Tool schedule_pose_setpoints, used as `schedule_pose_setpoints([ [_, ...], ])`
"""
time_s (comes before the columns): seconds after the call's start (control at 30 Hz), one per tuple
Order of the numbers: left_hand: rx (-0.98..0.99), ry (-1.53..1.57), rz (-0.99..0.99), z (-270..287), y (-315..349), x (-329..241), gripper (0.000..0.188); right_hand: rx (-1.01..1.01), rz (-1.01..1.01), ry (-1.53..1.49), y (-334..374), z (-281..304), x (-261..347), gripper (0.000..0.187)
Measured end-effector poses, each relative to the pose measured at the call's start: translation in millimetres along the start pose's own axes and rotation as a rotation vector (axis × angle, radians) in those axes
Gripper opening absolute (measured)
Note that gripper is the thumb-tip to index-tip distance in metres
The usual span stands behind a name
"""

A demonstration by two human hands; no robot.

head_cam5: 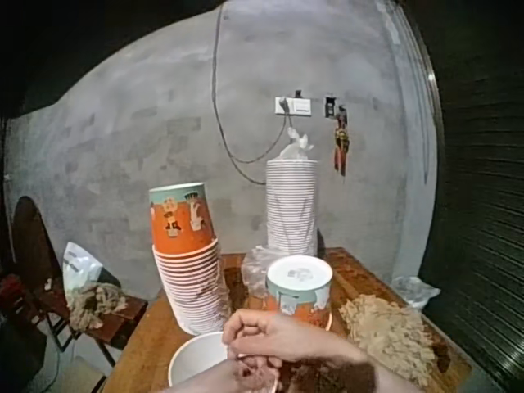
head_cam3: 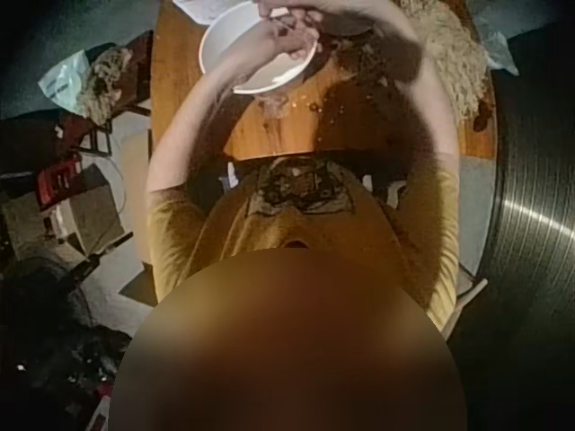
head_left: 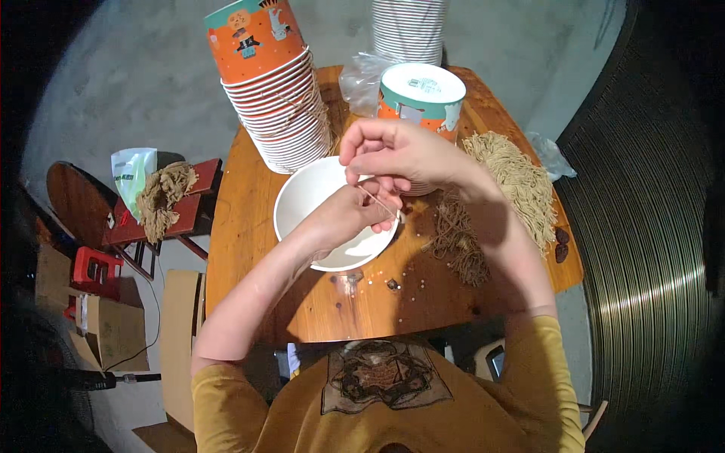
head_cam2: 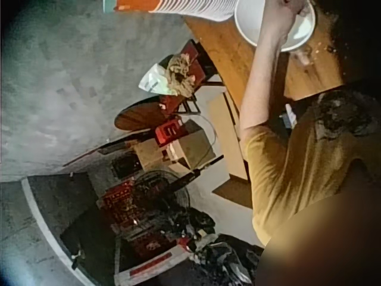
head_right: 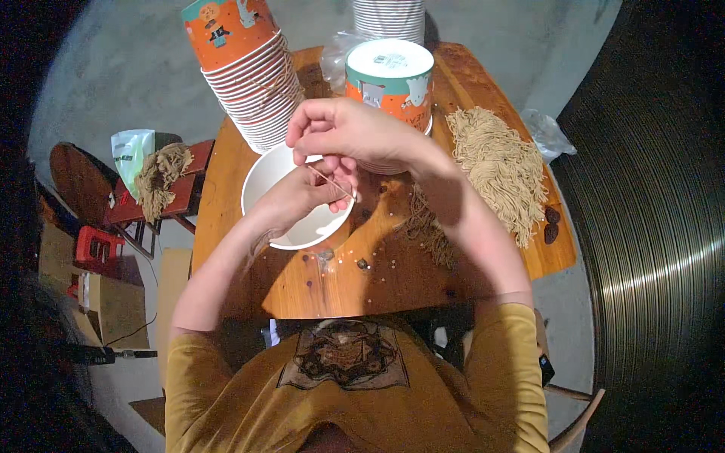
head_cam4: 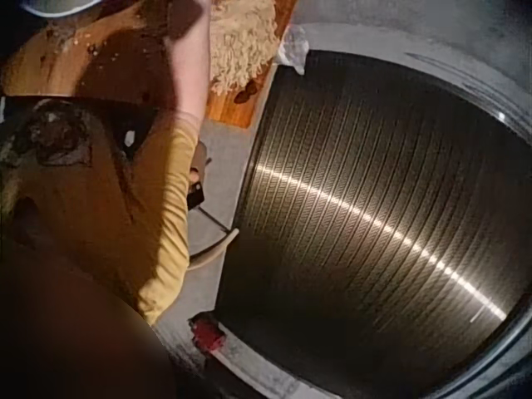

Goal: Thread and tie string onto a paper tub.

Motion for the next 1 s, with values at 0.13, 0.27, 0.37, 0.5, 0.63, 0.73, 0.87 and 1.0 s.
schedule_pose_setpoints([
  [0.13,-0.048,0.055,-0.006,5,-1,1,0.017,-0.053,0.047,0.032,-2,4,-15,0.013],
  [0.27,0.043,0.081,0.015,2,-3,0,0.016,-0.201,0.176,0.187,0,20,-19,0.014],
  [0.37,0.012,0.125,0.074,4,-6,6,0.014,-0.252,0.085,0.133,7,28,-32,0.014],
  [0.5,0.032,0.187,0.092,5,-8,6,0.011,-0.347,0.01,0.024,26,34,-44,0.013],
  [0.63,0.017,0.296,0.145,5,-8,9,0.009,-0.445,0.057,-0.033,53,39,-57,0.017],
  [0.73,0.003,0.287,0.148,7,-11,11,0.008,-0.529,0.133,-0.12,69,26,-61,0.015],
  [0.87,0.017,0.25,0.133,5,-18,14,0.007,-0.664,0.196,0.526,87,19,-47,0.015],
  [1.0,0.037,0.257,0.126,3,-22,13,0.006,-0.727,0.178,0.574,90,13,-49,0.014],
])
Point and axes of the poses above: each hand's wrist, its own y-axis away from the middle knuckle, its own z-axis out of the back of the hand, x = y × z, the point moved 7 cm from there along -y, towards the middle knuckle, and after that the axes turned 2 degrees about z, right-handed, at the moved point
